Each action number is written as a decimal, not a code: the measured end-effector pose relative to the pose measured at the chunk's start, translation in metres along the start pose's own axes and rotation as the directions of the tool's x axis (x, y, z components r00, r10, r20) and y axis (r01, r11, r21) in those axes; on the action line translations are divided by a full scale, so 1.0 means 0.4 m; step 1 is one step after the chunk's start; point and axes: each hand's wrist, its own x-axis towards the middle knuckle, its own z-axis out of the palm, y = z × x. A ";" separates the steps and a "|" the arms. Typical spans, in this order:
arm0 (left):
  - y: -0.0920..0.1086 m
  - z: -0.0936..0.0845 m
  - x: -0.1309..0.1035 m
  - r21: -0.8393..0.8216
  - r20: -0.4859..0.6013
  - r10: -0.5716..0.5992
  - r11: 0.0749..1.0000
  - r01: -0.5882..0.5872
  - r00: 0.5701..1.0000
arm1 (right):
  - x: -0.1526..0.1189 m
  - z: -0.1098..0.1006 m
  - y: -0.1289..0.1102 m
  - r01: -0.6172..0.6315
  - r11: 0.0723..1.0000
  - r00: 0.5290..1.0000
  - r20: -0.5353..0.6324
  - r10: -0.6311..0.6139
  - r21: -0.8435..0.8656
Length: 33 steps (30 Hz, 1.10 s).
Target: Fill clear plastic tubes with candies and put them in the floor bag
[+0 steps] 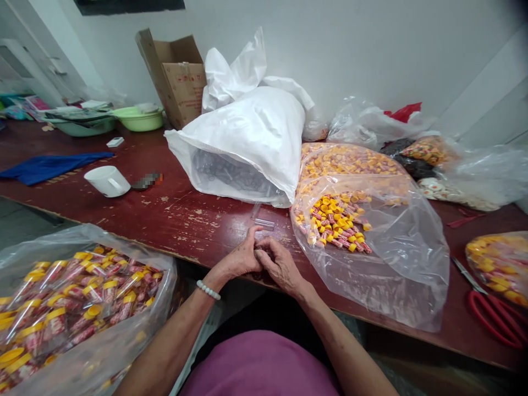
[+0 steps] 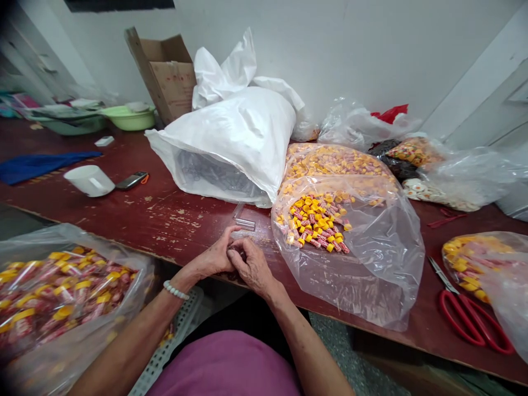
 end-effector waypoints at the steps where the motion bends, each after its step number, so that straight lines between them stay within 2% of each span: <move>1: -0.002 -0.003 -0.003 -0.082 -0.020 -0.042 0.996 0.040 0.999 | -0.001 0.002 0.003 -0.038 0.998 0.999 -0.023 0.039 0.045; 3: -0.006 -0.005 -0.008 -0.283 -0.054 -0.115 0.954 0.095 0.992 | -0.005 0.008 0.011 -0.156 0.965 0.981 -0.083 0.176 0.212; 5: -0.009 0.002 -0.014 -0.471 -0.102 -0.152 0.878 0.087 0.983 | -0.009 0.020 0.017 -0.243 0.876 0.942 -0.115 0.315 0.416; 8: -0.010 0.031 -0.020 -0.655 -0.187 -0.147 0.756 -0.012 0.971 | -0.008 0.053 0.010 -0.225 0.716 0.905 -0.130 0.405 0.661; 11: -0.005 0.061 -0.026 -0.742 -0.232 -0.148 0.666 -0.076 0.961 | 0.004 0.097 -0.019 -0.164 0.491 0.896 -0.079 0.436 0.855; 13: 0.002 0.067 -0.028 -0.756 -0.243 -0.161 0.649 -0.083 0.956 | 0.014 0.122 -0.039 -0.153 0.360 0.891 -0.030 0.453 0.920; 15: 0.009 0.058 -0.026 -0.751 -0.225 -0.173 0.658 -0.058 0.959 | 0.025 0.132 -0.050 -0.186 0.320 0.888 0.020 0.459 0.929; 16: 0.012 0.049 -0.023 -0.746 -0.217 -0.170 0.663 -0.051 0.961 | 0.031 0.129 -0.051 -0.225 0.356 0.894 0.046 0.447 0.907; 17: 0.015 0.037 -0.018 -0.743 -0.223 -0.158 0.666 -0.063 0.962 | 0.038 0.120 -0.048 -0.264 0.447 0.904 0.058 0.424 0.855; 19: 0.021 0.007 -0.006 -0.728 -0.314 -0.098 0.664 -0.174 0.944 | 0.059 0.086 -0.034 -0.249 0.767 0.942 -0.037 0.335 0.592; 20: 0.023 -0.008 0.000 -0.706 -0.382 -0.061 0.663 -0.249 0.922 | 0.073 0.063 -0.022 -0.191 0.916 0.962 -0.119 0.246 0.352; 21: 0.023 -0.024 0.006 -0.677 -0.445 -0.033 0.667 -0.312 0.895 | 0.089 0.040 -0.009 -0.119 0.991 0.975 -0.183 0.129 0.062; 22: 0.023 -0.039 0.011 -0.645 -0.491 -0.021 0.681 -0.347 0.871 | 0.108 0.017 0.006 -0.062 0.972 0.979 -0.205 0.015 -0.227; 23: 0.020 -0.052 0.013 -0.617 -0.512 -0.023 0.706 -0.348 0.859 | 0.128 -0.004 0.022 -0.032 0.884 0.983 -0.176 -0.057 -0.467; 25: 0.010 -0.072 0.014 -0.570 -0.510 -0.045 0.766 -0.298 0.859 | 0.168 -0.036 0.051 -0.014 0.662 0.998 -0.046 -0.031 -0.750; 27: -0.009 -0.084 0.010 -0.529 -0.515 -0.069 0.810 -0.254 0.854 | 0.203 -0.054 0.073 0.003 0.538 0.996 0.048 0.069 -0.843; 29: -0.030 -0.088 0.006 -0.503 -0.545 -0.101 0.833 -0.229 0.832 | 0.231 -0.059 0.084 0.032 0.517 0.989 0.100 0.105 -0.856; 33: -0.057 -0.092 0.004 -0.536 -0.592 -0.180 0.816 -0.216 0.786 | 0.274 -0.055 0.088 0.057 0.458 0.995 0.089 0.050 -0.887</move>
